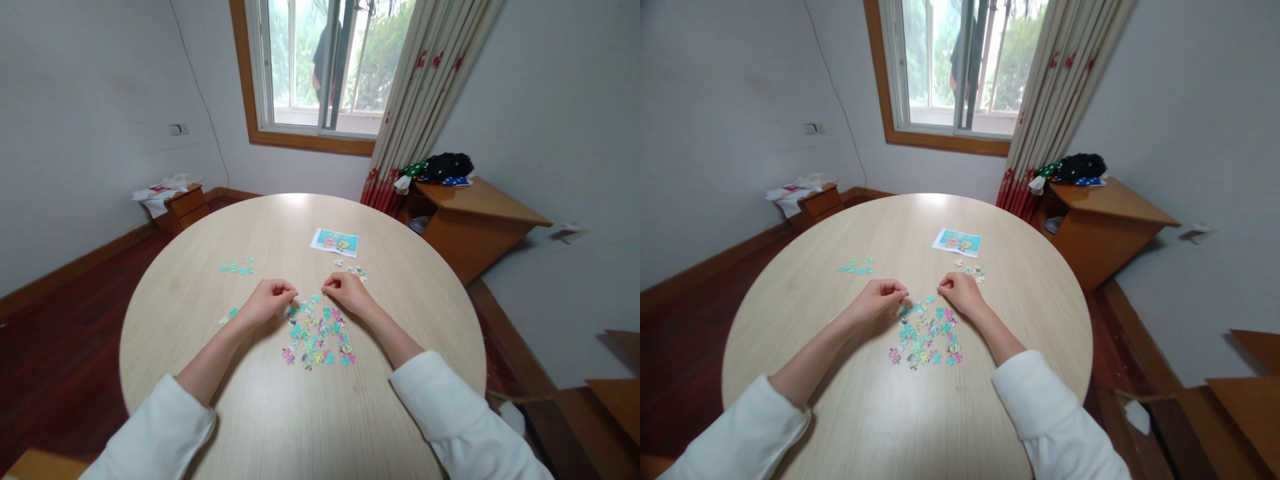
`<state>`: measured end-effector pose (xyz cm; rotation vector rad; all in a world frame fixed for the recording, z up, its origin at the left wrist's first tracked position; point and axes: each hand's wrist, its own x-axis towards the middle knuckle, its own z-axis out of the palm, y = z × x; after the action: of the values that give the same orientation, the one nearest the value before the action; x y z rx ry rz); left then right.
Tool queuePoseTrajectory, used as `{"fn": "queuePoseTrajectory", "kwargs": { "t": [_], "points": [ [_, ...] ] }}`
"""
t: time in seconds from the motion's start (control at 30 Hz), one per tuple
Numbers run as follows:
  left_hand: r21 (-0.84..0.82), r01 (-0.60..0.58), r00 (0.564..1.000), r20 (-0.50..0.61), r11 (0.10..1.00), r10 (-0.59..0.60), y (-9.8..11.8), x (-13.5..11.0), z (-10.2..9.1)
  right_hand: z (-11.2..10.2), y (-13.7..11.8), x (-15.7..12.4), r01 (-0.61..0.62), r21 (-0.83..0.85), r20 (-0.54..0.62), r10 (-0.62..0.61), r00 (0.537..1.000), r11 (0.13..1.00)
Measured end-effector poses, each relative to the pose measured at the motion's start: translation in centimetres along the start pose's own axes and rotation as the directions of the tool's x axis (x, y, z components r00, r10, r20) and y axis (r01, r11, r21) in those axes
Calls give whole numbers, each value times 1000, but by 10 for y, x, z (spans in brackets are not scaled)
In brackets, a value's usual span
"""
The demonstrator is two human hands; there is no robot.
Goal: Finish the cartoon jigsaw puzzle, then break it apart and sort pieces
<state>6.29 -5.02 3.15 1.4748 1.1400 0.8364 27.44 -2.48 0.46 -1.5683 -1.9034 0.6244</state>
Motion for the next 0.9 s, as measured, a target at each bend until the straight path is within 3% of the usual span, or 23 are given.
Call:
{"fn": "queuePoseTrajectory", "kwargs": {
  "t": [0.27,0.5,0.67,0.83,0.9],
  "points": [
    [24,-15,1000,-7,1000,15,1,0,-1,-7,-11,-4,-13,-116,2,14,1000,993],
    [11,-16,1000,-18,1000,16,1,2,-2,-4,-4,-1,21,-137,37,-16,999,990],
    [10,-15,999,-35,1000,15,0,3,-2,-2,-1,0,64,-106,-48,-69,996,992],
    [11,-17,999,-50,1000,17,1,3,-2,-3,-2,-1,142,-39,114,-136,984,989],
    [10,-21,998,-55,1000,22,1,3,-2,-5,1,0,168,-5,110,-166,980,986]
  ]
}}
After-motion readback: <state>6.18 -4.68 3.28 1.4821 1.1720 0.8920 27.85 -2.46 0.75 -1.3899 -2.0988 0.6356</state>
